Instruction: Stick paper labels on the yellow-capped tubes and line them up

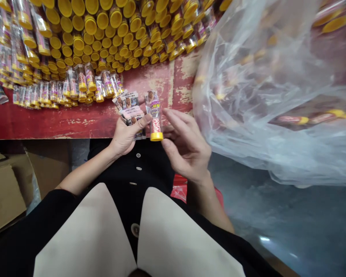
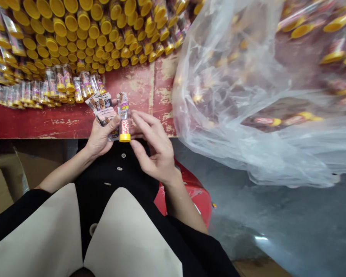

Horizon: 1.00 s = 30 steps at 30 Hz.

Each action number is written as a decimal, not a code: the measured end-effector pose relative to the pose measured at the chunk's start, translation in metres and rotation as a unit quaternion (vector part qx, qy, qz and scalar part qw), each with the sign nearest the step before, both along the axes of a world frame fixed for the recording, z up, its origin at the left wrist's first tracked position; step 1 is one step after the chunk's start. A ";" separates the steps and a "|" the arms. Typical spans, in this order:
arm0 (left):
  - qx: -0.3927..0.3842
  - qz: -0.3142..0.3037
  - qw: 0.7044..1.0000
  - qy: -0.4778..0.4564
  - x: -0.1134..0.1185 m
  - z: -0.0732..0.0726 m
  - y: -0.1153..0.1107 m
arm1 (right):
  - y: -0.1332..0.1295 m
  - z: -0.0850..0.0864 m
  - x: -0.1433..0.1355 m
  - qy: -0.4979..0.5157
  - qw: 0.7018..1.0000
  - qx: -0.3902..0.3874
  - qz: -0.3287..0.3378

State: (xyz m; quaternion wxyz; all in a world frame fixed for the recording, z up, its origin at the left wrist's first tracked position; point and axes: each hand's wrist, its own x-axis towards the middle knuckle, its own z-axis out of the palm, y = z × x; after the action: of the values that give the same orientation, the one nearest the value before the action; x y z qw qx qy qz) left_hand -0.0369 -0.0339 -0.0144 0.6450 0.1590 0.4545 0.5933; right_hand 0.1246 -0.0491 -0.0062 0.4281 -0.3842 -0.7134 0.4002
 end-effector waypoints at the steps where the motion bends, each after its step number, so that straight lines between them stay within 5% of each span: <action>1: -0.003 -0.006 1.000 0.002 -0.003 0.001 0.000 | 0.000 0.000 0.000 0.000 1.000 -0.010 0.021; 6: -0.054 -0.049 0.997 0.002 -0.011 0.007 -0.006 | 0.002 -0.003 -0.001 -0.013 0.998 0.026 0.054; 12: -0.064 0.008 0.998 0.000 -0.007 0.010 -0.014 | -0.004 -0.017 -0.026 0.054 0.990 0.067 -0.111; 17: -0.083 0.033 0.996 -0.012 -0.012 0.015 -0.018 | -0.004 -0.017 -0.042 0.063 0.988 0.065 -0.124; 21: -0.109 0.030 0.994 -0.011 -0.016 0.020 -0.024 | -0.001 -0.016 -0.051 0.084 0.973 0.082 -0.197; 30: -0.114 0.093 0.989 0.009 -0.039 0.019 -0.029 | 0.005 -0.019 -0.085 0.038 0.978 0.107 -0.177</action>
State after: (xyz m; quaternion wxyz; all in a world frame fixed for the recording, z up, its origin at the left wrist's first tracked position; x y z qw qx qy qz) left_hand -0.0756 -0.0626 0.0043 0.5967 0.0467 0.5375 0.5940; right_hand 0.0399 -0.0442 -0.0250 0.5578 -0.4407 -0.6560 0.2537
